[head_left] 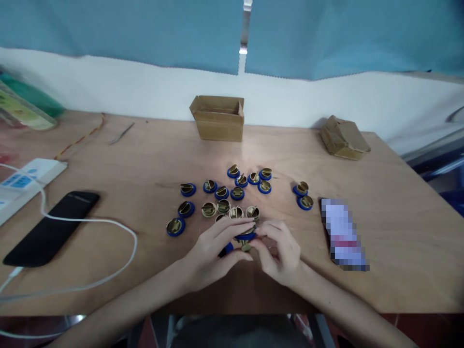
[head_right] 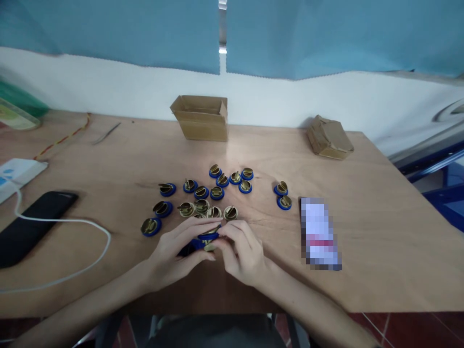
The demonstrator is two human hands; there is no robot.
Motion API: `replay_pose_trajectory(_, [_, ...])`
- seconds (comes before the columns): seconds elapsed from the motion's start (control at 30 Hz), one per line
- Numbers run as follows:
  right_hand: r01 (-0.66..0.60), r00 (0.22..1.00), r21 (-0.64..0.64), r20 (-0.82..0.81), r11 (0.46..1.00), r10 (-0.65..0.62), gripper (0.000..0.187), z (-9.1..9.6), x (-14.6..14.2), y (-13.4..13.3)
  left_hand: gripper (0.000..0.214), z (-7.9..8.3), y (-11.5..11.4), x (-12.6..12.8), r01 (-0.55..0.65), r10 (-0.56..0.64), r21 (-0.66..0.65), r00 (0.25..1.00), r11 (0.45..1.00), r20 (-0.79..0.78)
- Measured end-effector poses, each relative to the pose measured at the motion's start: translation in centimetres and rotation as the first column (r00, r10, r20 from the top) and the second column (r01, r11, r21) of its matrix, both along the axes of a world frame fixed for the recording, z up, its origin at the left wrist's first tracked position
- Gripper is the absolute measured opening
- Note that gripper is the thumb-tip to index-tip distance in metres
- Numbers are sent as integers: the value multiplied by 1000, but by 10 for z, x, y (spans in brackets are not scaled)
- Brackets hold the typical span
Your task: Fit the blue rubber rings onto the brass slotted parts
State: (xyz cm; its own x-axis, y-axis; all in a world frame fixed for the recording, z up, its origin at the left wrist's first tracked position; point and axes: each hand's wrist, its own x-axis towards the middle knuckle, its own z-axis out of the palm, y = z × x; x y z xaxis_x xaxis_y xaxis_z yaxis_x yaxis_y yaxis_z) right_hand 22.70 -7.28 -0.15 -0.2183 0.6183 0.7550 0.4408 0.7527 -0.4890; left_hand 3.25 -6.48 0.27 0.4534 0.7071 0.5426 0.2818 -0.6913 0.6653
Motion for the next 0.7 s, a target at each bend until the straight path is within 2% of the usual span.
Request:
replay_pose_trajectory(0.13, [-39, 999, -91, 21, 995, 41, 22, 0, 0, -1, 49, -1, -1, 3, 5, -4, -33, 1000, 999, 9])
replay_pose_trajectory(0.2, [-51, 998, -141, 38, 989, 57, 20, -3, 2, -2, 48, -3, -5, 5, -19, 22, -129, 1000, 992, 20])
replay_pose_trajectory(0.3, [-37, 998, -204, 47, 978, 47, 17, -6, 3, -2, 46, -7, -10, 7, -59, 79, -306, 995, 950, 55])
replay_pose_trajectory(0.37, [-16, 999, -222, 43, 975, 26, 15, -7, 2, -3, 47, -8, -10, 6, -64, 99, -357, 992, 932, 80])
replay_pose_trajectory(0.43, [-27, 998, -205, 47, 978, 37, 16, -7, -1, -6, 41, -7, -5, 5, -92, 136, -344, 985, 935, 108])
replay_pose_trajectory(0.5, [-122, 983, -148, 115, 981, 140, 19, -5, -6, -10, 29, -4, 2, 3, -157, 207, -296, 968, 942, 144])
replay_pose_trajectory(0.53, [-254, 940, -101, 208, 962, 270, 22, -4, -8, -13, 24, -2, 5, 2, -193, 244, -287, 957, 938, 156])
replay_pose_trajectory(0.57, [-324, 901, -62, 284, 944, 328, 22, -3, -10, -15, 24, 0, 8, 1, -218, 270, -281, 949, 935, 161])
replay_pose_trajectory(0.63, [-354, 870, -27, 356, 935, 340, 16, -2, -12, -18, 24, 1, 12, 0, -208, 254, -267, 955, 941, 152])
replay_pose_trajectory(0.7, [-262, 932, 32, 269, 965, 244, 10, 0, -9, -17, 27, 0, 14, -1, -193, 231, -251, 964, 949, 132])
